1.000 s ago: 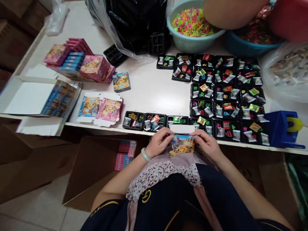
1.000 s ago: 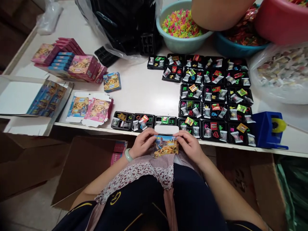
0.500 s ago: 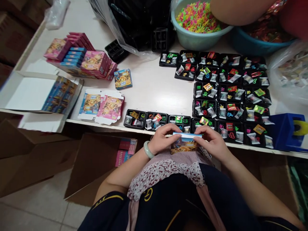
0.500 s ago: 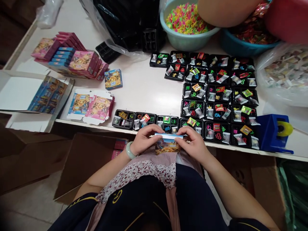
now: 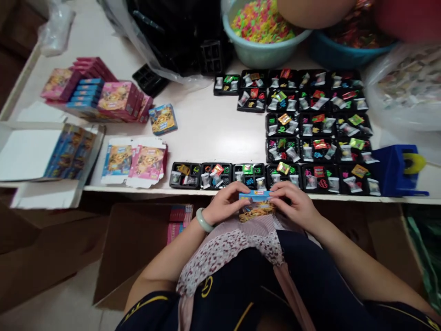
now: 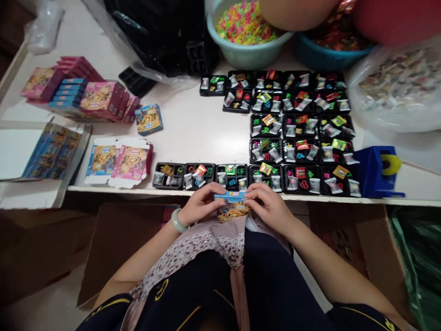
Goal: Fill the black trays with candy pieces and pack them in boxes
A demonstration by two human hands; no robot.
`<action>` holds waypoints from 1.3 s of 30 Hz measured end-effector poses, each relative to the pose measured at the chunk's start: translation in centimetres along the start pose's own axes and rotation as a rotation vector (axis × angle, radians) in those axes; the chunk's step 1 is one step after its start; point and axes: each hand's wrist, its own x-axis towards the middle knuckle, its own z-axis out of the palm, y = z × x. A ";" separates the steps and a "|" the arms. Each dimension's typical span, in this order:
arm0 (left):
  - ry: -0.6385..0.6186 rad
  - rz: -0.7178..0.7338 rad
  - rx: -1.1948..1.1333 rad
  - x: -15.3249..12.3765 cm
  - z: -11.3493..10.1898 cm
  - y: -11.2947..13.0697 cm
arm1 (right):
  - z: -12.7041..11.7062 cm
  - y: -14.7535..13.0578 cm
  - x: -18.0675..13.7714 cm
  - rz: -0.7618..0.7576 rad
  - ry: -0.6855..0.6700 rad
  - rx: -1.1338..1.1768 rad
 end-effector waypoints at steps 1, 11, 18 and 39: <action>0.045 -0.035 -0.007 0.3 0.1 0.3 | -0.5 0.0 0.0 0.017 0.003 0.038; 0.719 0.076 0.133 6.7 -2.3 0.6 | -22.4 8.1 -8.9 0.686 0.852 -0.857; 0.629 -0.032 0.178 8.0 -1.0 1.3 | -25.1 11.0 -10.5 0.785 0.881 -0.400; 0.211 0.291 0.325 9.9 0.6 3.0 | -14.0 1.5 -4.2 0.478 0.507 0.192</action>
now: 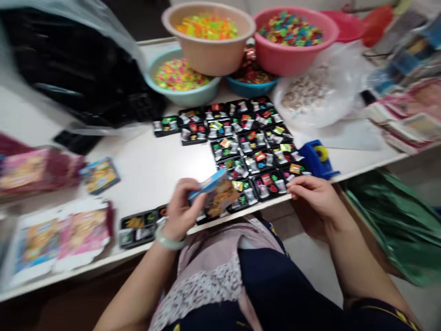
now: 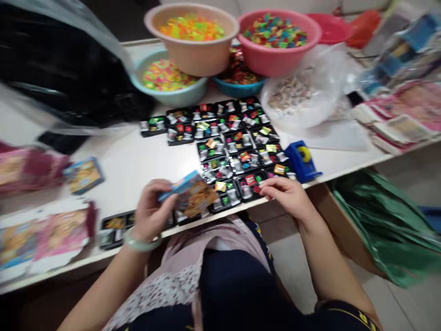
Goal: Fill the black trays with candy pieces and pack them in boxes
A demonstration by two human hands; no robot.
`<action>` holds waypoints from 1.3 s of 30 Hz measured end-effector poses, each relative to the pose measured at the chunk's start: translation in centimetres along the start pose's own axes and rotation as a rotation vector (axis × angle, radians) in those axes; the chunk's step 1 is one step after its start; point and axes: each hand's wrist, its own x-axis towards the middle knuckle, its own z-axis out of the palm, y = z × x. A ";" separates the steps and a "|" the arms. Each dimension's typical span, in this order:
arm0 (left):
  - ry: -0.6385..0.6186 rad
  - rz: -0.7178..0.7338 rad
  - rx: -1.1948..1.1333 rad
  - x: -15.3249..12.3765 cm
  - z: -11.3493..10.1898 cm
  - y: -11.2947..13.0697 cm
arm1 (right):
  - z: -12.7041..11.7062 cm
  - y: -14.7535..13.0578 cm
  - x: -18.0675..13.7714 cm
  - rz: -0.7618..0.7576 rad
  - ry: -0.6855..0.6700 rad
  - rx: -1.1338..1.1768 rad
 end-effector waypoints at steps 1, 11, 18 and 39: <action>-0.036 0.070 0.025 0.5 0.3 0.5 | 2.7 -1.5 0.1 -0.041 -0.091 0.072; -0.109 0.355 0.479 0.5 -1.5 -0.2 | 17.4 -6.4 4.3 -0.070 -0.386 0.229; 0.061 0.026 0.117 0.3 -4.2 -2.1 | 19.6 -6.7 6.8 -0.291 -0.418 -0.504; 0.039 -0.623 0.836 1.3 -22.5 -24.0 | 24.6 0.0 7.0 -0.330 -0.866 -0.522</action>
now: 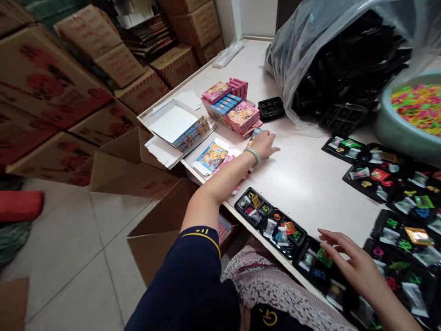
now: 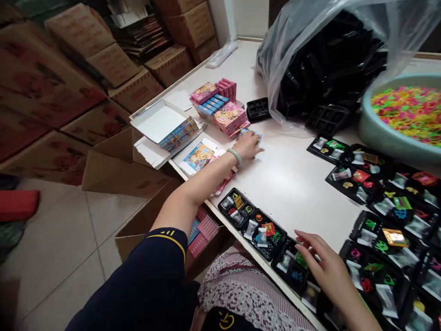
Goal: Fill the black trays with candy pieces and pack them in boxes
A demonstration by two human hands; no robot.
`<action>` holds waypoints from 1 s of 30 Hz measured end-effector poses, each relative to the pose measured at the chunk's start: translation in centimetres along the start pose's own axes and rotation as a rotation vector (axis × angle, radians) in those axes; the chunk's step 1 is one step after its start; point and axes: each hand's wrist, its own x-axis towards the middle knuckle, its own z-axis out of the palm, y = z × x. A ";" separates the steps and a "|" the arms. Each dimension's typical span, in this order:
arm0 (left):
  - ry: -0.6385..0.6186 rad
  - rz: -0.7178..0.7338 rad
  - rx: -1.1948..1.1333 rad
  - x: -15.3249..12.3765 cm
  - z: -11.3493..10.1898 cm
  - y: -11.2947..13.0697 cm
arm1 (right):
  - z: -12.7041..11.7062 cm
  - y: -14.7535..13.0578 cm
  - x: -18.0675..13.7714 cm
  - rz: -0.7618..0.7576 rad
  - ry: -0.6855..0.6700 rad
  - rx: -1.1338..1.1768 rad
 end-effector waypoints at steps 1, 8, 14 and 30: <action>-0.032 0.024 0.056 -0.8 0.6 0.6 | 0.0 0.0 0.2 0.003 0.001 -0.007; 0.093 -0.046 0.002 -4.6 -3.1 -3.1 | 0.1 0.2 -0.6 -0.092 0.009 -0.023; 0.030 -0.824 0.046 -12.3 -10.1 -13.4 | -0.3 3.5 -3.1 -0.067 0.099 -0.024; 0.311 -0.884 -0.194 -15.5 -12.2 -17.4 | 1.8 2.0 -3.9 -0.083 0.030 0.023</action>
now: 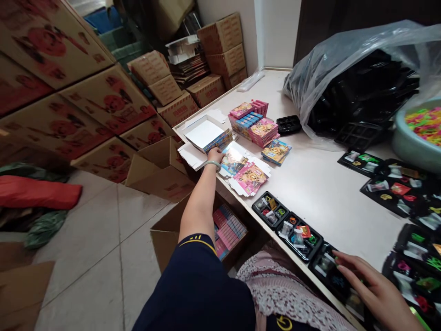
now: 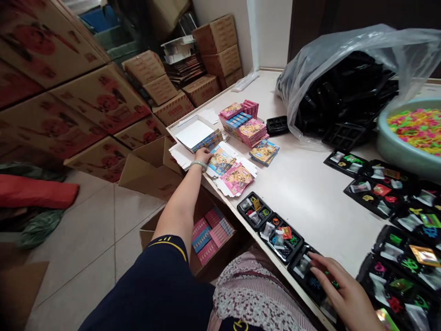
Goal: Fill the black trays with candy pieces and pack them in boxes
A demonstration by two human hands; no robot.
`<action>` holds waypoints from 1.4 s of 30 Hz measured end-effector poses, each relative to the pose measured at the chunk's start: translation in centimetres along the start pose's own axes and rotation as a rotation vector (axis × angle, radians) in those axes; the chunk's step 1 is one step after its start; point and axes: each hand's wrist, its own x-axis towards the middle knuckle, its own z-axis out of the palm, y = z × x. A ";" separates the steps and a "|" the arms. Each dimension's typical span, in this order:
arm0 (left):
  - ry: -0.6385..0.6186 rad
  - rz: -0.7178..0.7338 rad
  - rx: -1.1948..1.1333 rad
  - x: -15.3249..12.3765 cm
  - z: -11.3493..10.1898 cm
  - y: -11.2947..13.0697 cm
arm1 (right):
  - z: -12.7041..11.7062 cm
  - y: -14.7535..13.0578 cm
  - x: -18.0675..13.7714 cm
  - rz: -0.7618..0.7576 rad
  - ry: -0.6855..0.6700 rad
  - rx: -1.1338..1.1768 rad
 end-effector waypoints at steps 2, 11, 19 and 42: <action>0.004 0.015 -0.035 0.0 -0.8 0.4 | 0.1 0.1 0.3 -0.011 -0.024 0.013; -0.032 0.032 -0.077 -0.8 -0.6 2.2 | 1.8 -3.2 1.7 -0.110 -0.130 0.035; -0.028 0.082 -0.189 -2.6 -4.5 4.5 | 0.5 -2.7 1.6 -0.105 -0.126 -0.019; -0.421 1.522 -0.059 -31.0 5.9 20.0 | -6.1 -8.0 5.2 -0.019 0.221 0.387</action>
